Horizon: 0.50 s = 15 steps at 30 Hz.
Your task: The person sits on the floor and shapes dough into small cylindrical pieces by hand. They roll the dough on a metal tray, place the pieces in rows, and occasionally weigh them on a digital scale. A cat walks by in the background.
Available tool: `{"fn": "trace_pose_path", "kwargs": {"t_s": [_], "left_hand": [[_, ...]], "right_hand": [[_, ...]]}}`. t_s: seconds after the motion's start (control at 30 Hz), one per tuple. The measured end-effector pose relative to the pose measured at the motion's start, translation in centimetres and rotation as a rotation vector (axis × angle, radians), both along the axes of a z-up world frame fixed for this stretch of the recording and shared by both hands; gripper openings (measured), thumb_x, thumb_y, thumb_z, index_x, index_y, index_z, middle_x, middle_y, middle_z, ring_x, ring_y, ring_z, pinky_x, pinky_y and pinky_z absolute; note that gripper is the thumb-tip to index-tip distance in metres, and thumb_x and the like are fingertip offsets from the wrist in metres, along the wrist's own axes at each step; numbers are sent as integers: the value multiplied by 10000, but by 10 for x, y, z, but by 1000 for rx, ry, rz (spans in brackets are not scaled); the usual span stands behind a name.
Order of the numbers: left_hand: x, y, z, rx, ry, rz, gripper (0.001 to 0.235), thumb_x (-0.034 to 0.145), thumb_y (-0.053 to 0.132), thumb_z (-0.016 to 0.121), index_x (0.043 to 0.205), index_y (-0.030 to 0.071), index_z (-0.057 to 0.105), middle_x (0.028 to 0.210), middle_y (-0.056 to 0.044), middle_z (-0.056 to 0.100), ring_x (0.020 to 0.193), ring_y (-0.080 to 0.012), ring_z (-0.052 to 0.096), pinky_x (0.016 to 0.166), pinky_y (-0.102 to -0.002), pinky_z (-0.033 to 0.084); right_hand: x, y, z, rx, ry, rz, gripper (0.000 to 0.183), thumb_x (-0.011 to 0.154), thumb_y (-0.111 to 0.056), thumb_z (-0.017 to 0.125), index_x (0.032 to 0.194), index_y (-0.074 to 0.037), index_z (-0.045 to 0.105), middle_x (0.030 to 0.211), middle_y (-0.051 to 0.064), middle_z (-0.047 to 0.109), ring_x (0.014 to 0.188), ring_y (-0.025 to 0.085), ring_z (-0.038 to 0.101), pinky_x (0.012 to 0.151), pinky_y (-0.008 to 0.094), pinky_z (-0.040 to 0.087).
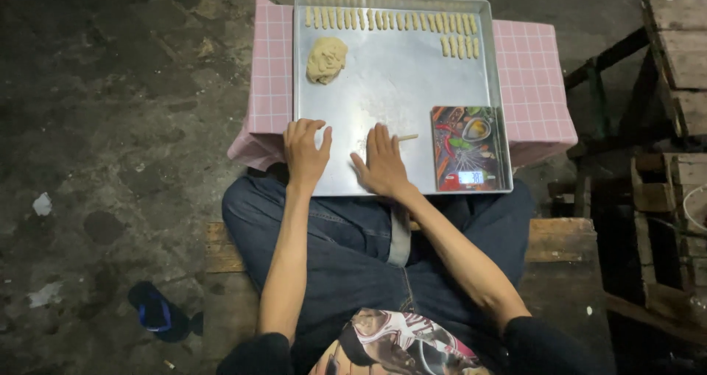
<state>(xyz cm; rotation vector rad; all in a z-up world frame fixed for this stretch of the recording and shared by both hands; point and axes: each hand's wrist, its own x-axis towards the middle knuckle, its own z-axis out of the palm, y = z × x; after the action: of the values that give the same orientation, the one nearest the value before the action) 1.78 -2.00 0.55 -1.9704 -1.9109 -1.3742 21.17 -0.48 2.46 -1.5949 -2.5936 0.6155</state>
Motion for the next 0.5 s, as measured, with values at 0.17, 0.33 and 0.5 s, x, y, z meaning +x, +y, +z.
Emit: {"fn": "trace_pose_path", "kwargs": {"t_s": [0.17,0.33,0.5], "left_hand": [[-6,2,-9,39,-78,39,64,959,180,746,959,120,725,863,-9,620,880,-220,601,789,-349,446],[-11,6,-7,36,-73,39,71,957,195,742,958,125,731,851,-10,621,879,-222,606,797,-345,434],[-3,4,-8,10,-71,14,95,975,202,720,945,112,730,851,-19,634,894,-224,609,809,-359,425]], "right_hand": [[-25,87,-1,204,-23,-52,820,1100,-548,282,1577,119,277,1654,341,218,1585,395,134,1279,516,-8],[-33,140,-19,261,-90,-62,911,1087,-643,143,1603,103,229,1682,310,148,1594,367,53,1278,507,-81],[-18,56,-12,186,-109,-27,866,1076,-589,282,1597,101,228,1681,309,153,1594,382,79,1291,522,-25]]}}
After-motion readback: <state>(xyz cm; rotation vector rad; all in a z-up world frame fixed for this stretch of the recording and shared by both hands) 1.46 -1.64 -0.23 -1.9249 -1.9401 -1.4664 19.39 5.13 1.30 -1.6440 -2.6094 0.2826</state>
